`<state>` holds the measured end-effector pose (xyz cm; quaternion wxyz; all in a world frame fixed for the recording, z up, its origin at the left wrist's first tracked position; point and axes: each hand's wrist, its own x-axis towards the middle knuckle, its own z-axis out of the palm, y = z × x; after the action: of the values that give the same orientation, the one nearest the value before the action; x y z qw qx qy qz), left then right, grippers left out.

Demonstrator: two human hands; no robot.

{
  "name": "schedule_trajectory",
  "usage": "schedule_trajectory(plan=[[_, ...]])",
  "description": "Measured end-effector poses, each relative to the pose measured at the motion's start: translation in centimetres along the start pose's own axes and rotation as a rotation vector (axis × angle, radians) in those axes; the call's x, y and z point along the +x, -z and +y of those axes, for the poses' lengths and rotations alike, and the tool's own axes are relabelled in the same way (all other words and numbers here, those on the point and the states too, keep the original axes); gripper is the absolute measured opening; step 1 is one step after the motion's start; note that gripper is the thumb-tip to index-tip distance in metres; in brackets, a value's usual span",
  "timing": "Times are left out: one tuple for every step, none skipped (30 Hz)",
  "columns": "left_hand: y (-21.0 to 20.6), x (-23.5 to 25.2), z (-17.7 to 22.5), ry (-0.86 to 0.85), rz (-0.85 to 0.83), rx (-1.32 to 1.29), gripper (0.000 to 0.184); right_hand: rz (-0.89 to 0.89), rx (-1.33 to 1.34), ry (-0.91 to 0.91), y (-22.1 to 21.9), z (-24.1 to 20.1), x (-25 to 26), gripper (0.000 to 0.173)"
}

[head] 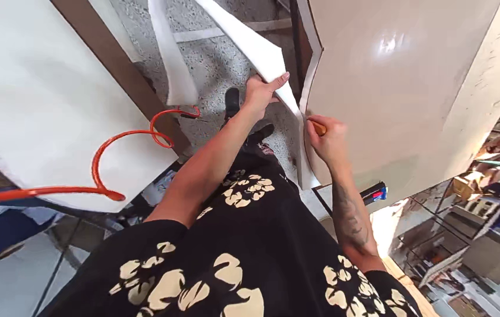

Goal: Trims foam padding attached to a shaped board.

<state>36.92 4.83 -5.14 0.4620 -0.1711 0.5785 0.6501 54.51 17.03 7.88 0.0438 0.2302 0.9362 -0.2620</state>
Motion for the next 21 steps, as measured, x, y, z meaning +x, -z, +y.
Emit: schedule_trajectory(plan=[[0.2,0.4,0.3,0.004,0.006,0.001,0.061,-0.006,-0.015,-0.011,0.8,-0.5,-0.2,0.020],[0.6,0.6,0.4,0.009,0.014,-0.001,0.062,-0.003,-0.024,-0.020,1.8,-1.1,-0.6,0.020],[0.9,0.5,0.1,0.020,0.019,0.001,0.063,-0.006,-0.028,-0.030,2.5,-1.4,-1.3,0.020],[1.1,0.4,-0.2,0.028,0.022,-0.001,0.064,-0.011,-0.025,-0.030,2.2,-1.0,-1.9,0.021],[1.1,0.5,-0.4,0.028,0.024,-0.002,0.065,-0.016,-0.017,-0.021,0.8,0.0,-2.3,0.021],[1.1,0.8,-0.5,0.019,0.033,-0.004,0.065,-0.014,-0.011,-0.001,-0.9,1.2,-2.5,0.022],[1.1,0.7,-0.5,0.009,0.051,-0.010,0.064,-0.012,-0.014,0.021,-2.1,2.0,-2.8,0.022],[1.3,0.5,-0.6,-0.001,0.074,-0.018,0.063,-0.012,-0.026,0.035,-2.2,1.9,-3.3,0.022],[1.7,0.4,-0.5,-0.020,0.097,-0.031,0.061,-0.008,-0.039,0.041,-1.2,1.2,-3.8,0.022],[2.2,0.2,-0.5,-0.043,0.114,-0.038,0.060,-0.007,-0.049,0.039,0.2,0.2,-4.4,0.021],[2.6,-0.1,-0.7,-0.060,0.126,-0.041,0.059,-0.010,-0.051,0.037,1.6,-0.4,-5.2,0.021],[2.9,-0.4,-1.1,-0.068,0.142,-0.045,0.059,-0.017,-0.038,0.046,2.1,-0.2,-5.9,0.020],[3.3,-0.7,-1.6,-0.071,0.157,-0.047,0.059,-0.020,-0.015,0.067,1.3,0.7,-6.3,0.020],[3.5,-0.9,-1.9,-0.071,0.168,-0.050,0.060,-0.030,0.006,0.080,0.0,2.0,-6.6,0.020],[3.7,-1.3,-2.2,-0.067,0.179,-0.059,0.060,-0.040,0.019,0.085,-1.0,3.0,-7.0,0.019],[4.1,-1.7,-2.2,-0.061,0.193,-0.062,0.061,-0.042,0.019,0.091,-1.2,3.2,-7.4,0.018],[4.6,-1.7,-1.7,-0.071,0.204,-0.055,0.061,-0.034,0.007,0.110,-0.5,2.7,-7.4,0.018],[5.2,-1.8,-1.2,-0.081,0.215,-0.045,0.062,-0.034,-0.005,0.116,0.7,1.9,-7.8,0.019],[5.5,-2.2,-1.2,-0.083,0.215,-0.030,0.062,-0.040,-0.008,0.113,2.1,1.2,-8.9,0.019],[5.8,-2.5,-1.2,-0.087,0.216,-0.016,0.063,-0.042,0.002,0.122,2.6,1.2,-9.7,0.019],[6.1,-2.7,-1.3,-0.087,0.220,-0.005,0.064,-0.045,0.018,0.137,2.0,1.9,-10.2,0.018]])
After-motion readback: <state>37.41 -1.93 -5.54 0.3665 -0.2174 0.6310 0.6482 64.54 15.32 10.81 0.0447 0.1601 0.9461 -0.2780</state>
